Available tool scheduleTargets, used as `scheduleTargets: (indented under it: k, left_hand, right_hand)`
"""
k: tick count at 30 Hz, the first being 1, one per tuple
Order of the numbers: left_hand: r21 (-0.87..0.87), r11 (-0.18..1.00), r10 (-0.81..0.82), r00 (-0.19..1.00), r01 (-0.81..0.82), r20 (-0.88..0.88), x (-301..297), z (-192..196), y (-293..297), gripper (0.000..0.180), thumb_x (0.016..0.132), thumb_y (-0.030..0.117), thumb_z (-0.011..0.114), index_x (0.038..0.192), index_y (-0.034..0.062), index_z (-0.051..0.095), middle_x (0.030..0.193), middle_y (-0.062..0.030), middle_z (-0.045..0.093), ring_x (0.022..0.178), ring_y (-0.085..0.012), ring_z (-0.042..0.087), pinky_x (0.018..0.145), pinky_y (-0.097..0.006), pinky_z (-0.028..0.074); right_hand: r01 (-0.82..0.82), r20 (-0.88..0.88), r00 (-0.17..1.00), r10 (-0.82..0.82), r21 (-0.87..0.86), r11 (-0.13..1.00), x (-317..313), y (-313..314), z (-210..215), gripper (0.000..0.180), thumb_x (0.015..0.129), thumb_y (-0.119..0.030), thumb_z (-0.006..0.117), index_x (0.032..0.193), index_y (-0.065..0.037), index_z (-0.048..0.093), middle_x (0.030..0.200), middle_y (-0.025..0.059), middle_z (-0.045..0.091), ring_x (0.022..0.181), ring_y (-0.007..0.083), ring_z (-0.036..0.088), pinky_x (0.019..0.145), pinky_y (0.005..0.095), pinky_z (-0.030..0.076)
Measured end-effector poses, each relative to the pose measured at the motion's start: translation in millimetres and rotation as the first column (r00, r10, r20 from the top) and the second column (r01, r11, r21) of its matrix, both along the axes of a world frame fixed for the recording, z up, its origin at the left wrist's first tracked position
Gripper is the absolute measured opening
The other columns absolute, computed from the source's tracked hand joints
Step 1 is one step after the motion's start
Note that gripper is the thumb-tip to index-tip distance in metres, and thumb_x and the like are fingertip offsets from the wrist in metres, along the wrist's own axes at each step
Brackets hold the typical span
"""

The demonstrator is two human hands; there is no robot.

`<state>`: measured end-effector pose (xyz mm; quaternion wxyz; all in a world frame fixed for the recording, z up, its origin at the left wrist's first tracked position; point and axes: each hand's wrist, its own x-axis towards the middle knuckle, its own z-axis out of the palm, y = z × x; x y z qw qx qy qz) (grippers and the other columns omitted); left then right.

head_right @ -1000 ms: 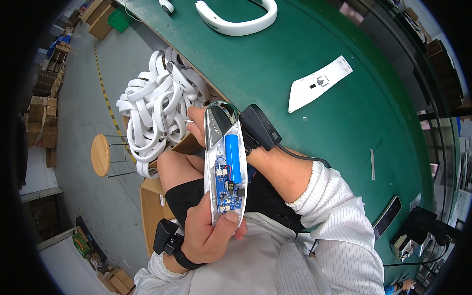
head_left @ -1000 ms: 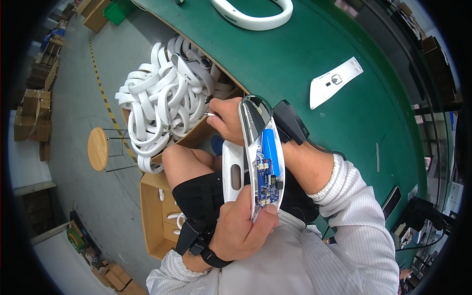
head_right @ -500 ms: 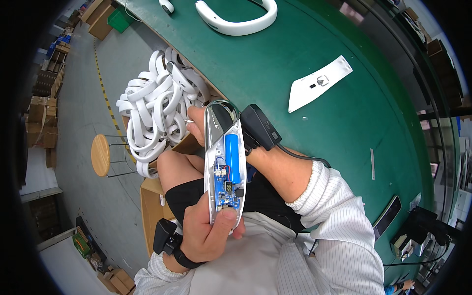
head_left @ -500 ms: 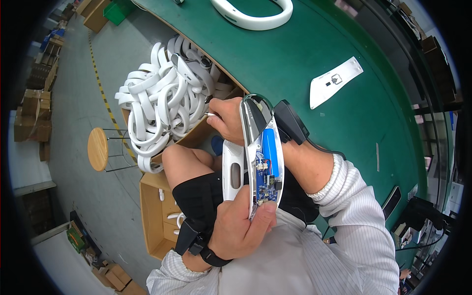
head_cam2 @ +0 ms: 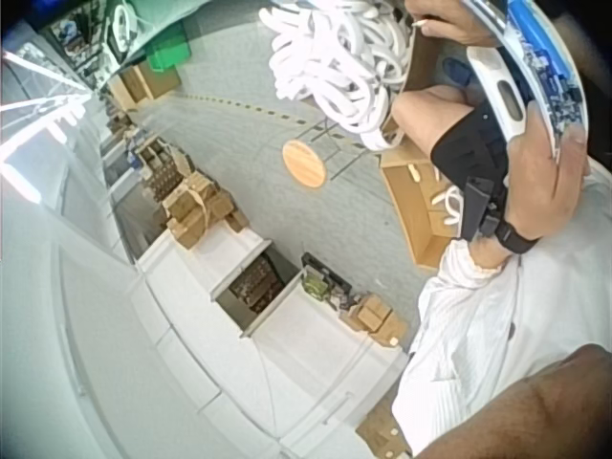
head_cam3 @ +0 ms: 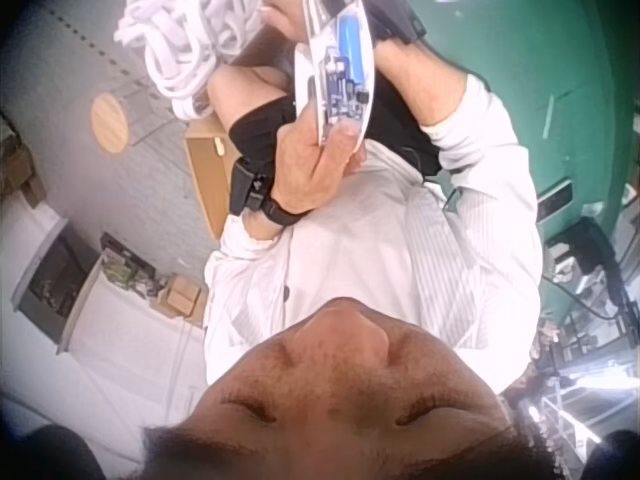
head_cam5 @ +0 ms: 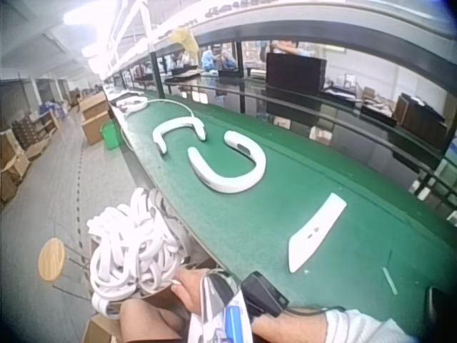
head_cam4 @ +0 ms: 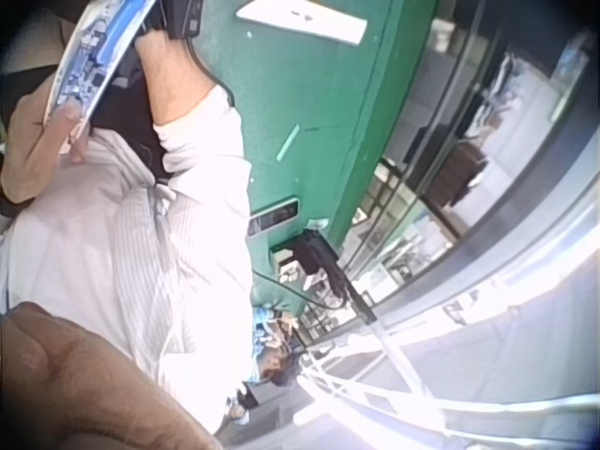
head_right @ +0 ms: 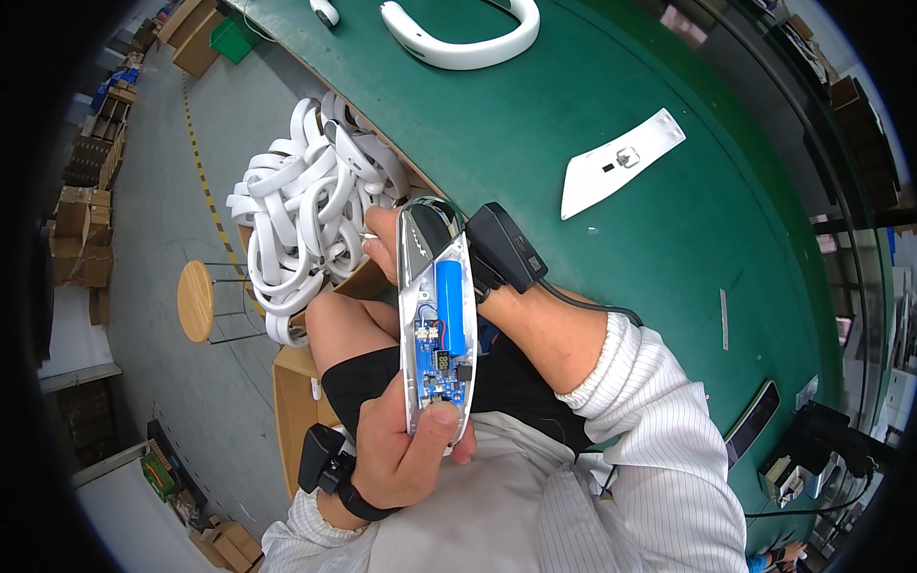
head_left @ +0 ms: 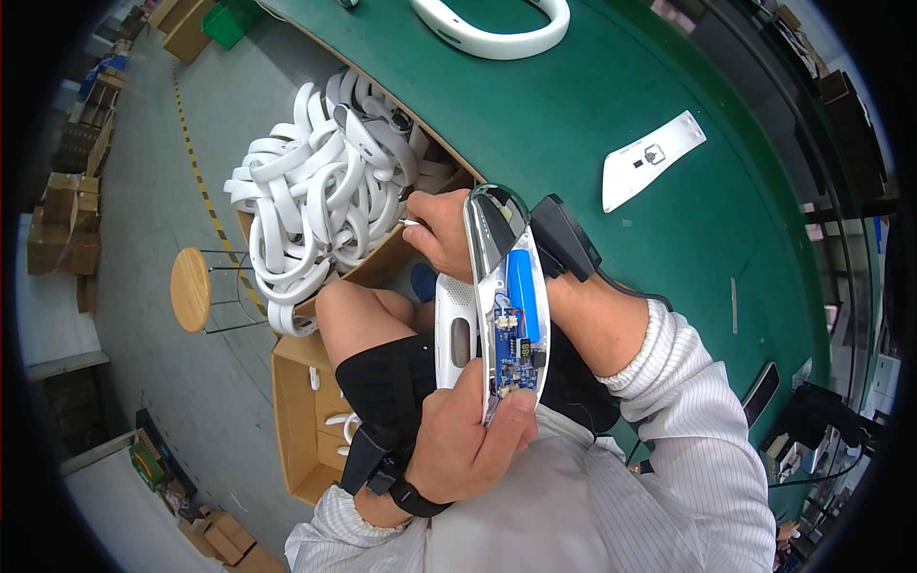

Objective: Assembling the internal components and battery into the plastic casing of a neck massager.

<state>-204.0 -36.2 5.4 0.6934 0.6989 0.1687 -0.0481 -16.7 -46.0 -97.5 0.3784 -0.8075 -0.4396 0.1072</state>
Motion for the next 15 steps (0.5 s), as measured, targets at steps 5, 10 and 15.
scheduleTargets:
  k: [5,10,15]
  left_hand:
    - [-0.015,1.000,0.006,1.000,-0.005,0.025,-0.5,-1.7,0.6,0.023,0.100,0.019,0.057,0.103,-0.0037,0.056,0.068,-0.0062,0.067,0.058,-0.0137,0.067,0.055,-0.026,0.052]
    - [-0.023,1.000,0.018,1.000,-0.017,0.010,0.0,-1.7,1.9,0.024,0.100,0.020,0.057,0.102,-0.0042,0.057,0.067,-0.0062,0.067,0.058,-0.0127,0.067,0.055,-0.026,0.052]
    - [-0.071,0.997,0.029,1.000,-0.030,-0.011,-1.7,-2.8,3.2,0.025,0.101,0.020,0.056,0.102,-0.0044,0.058,0.068,-0.0058,0.067,0.059,-0.0119,0.067,0.055,-0.025,0.052]
  right_hand:
    - [-0.010,-0.009,1.000,0.010,0.017,1.000,0.0,0.8,-2.0,0.023,0.089,-0.025,0.064,0.091,-0.002,0.065,0.076,0.0222,0.066,0.076,0.0406,0.067,0.070,0.0475,0.052]
    - [-0.005,-0.014,1.000,0.005,0.017,1.000,0.1,0.6,-1.7,0.023,0.089,-0.025,0.064,0.090,-0.001,0.065,0.076,0.0225,0.066,0.077,0.0413,0.067,0.070,0.0480,0.052]
    - [-0.012,-0.025,1.000,0.012,-0.005,1.000,0.6,-1.5,3.6,0.024,0.090,-0.026,0.063,0.092,-0.002,0.064,0.076,0.0221,0.066,0.077,0.0412,0.067,0.070,0.0488,0.052]
